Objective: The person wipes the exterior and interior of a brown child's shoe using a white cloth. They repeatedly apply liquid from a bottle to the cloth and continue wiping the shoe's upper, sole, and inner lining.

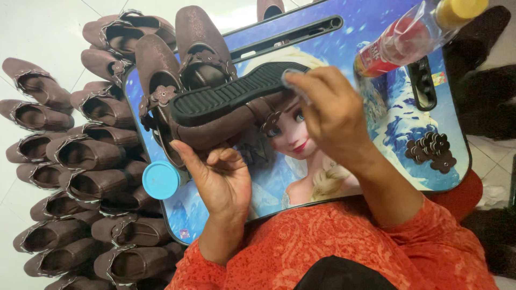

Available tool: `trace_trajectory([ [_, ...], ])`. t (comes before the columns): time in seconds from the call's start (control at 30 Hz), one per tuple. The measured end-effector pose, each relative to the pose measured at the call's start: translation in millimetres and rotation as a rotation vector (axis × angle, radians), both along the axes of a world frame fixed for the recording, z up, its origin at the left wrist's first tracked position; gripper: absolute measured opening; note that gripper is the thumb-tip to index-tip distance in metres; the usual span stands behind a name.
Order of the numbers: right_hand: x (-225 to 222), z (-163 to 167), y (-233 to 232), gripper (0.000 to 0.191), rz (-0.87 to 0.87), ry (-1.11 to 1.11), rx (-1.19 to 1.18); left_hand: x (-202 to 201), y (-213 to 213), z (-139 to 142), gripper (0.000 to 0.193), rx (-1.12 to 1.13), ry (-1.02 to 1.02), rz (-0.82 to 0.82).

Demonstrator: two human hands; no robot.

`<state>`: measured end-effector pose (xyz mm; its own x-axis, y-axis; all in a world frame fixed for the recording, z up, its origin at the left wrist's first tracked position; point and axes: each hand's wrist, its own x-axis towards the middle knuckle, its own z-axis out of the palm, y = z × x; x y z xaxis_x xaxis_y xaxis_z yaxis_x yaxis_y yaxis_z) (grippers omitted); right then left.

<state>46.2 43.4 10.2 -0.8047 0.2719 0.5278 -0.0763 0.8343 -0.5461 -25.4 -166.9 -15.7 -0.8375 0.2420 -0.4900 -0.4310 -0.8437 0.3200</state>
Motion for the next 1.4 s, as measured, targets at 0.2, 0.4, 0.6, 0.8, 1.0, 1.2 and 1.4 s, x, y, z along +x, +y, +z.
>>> trace_trajectory([
  [0.2, 5.7, -15.7, -8.3, 0.037, -0.015, -0.120, 0.040, -5.4, -5.6, 2.4, 0.033, -0.031, 0.140, -0.052],
  [0.4, 42.4, -25.4, 16.2, 0.027, -0.168, -0.349, 0.081, -2.7, -25.1, -10.1, 0.060, -0.377, 0.099, -0.291],
  [0.6, 77.8, -12.7, 25.8, 0.021, -0.279, -0.333, -0.240, -22.9, -58.7, -1.7, 0.041, -0.948, 1.551, -0.939],
  [0.8, 82.7, -24.6, 19.2, 0.022, -0.279, -0.349, -0.390, -12.4, -28.0, 43.9, 0.028, -1.064, 1.396, -1.028],
  [1.0, 92.5, -32.9, 1.4, 0.025, -0.242, -0.134, -0.354, -5.0, 34.6, 51.7, 0.035, -1.235, 1.467, -0.847],
  [1.2, 95.7, -43.1, -12.2, 0.033, 0.061, -0.083, -0.018, -20.4, 76.1, 24.4, 0.044, -1.252, 1.538, -0.910],
  [1.4, 103.6, -47.9, -3.5, 0.029, -0.256, -0.225, 0.075, -23.3, 87.1, 3.3, 0.058, -1.408, 1.469, -1.083],
])
